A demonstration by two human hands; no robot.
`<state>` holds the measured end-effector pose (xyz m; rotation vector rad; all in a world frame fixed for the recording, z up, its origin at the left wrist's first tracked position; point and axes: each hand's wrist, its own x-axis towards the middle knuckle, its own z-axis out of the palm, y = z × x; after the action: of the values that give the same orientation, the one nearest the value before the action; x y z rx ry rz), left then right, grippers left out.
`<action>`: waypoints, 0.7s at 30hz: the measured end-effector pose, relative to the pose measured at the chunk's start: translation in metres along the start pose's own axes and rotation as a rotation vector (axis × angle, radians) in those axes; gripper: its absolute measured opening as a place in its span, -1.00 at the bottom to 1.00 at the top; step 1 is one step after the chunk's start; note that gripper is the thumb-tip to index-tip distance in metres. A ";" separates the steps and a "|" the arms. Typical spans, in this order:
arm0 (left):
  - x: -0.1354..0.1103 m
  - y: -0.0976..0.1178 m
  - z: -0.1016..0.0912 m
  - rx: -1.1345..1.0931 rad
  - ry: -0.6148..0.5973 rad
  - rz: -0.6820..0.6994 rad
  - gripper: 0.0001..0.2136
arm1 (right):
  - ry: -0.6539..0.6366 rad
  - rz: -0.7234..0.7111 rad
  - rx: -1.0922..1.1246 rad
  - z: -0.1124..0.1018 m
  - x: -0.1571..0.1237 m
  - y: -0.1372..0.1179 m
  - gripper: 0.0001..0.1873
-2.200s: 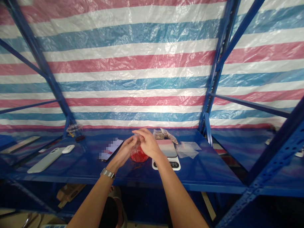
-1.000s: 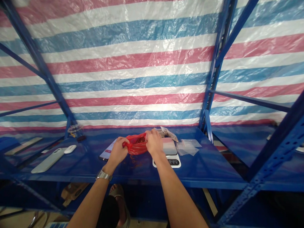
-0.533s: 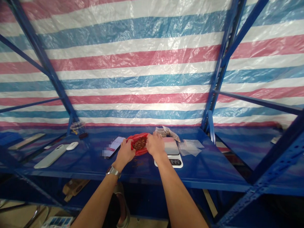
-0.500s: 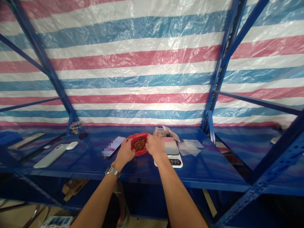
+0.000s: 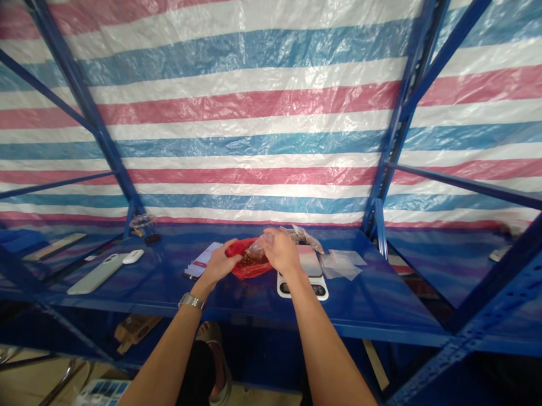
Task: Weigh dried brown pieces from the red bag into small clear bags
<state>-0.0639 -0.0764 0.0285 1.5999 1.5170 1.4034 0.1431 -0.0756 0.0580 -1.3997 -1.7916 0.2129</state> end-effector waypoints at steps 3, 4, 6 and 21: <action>-0.009 0.016 0.002 0.357 0.173 0.178 -0.49 | 0.019 -0.079 0.092 0.000 0.000 -0.005 -0.71; -0.014 0.021 0.004 0.416 0.132 0.285 -0.46 | 0.009 -0.103 0.115 0.000 -0.001 -0.008 -0.71; -0.021 0.027 0.010 0.446 -0.041 0.429 -0.43 | -0.020 -0.149 0.156 -0.001 -0.002 -0.014 -0.72; 0.002 0.005 0.020 -0.060 0.234 -0.025 -0.82 | -0.107 -0.069 -0.020 0.031 -0.004 -0.012 -0.79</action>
<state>-0.0438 -0.0703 0.0266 1.4158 1.6020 1.6538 0.1131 -0.0731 0.0435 -1.3600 -1.9310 0.2381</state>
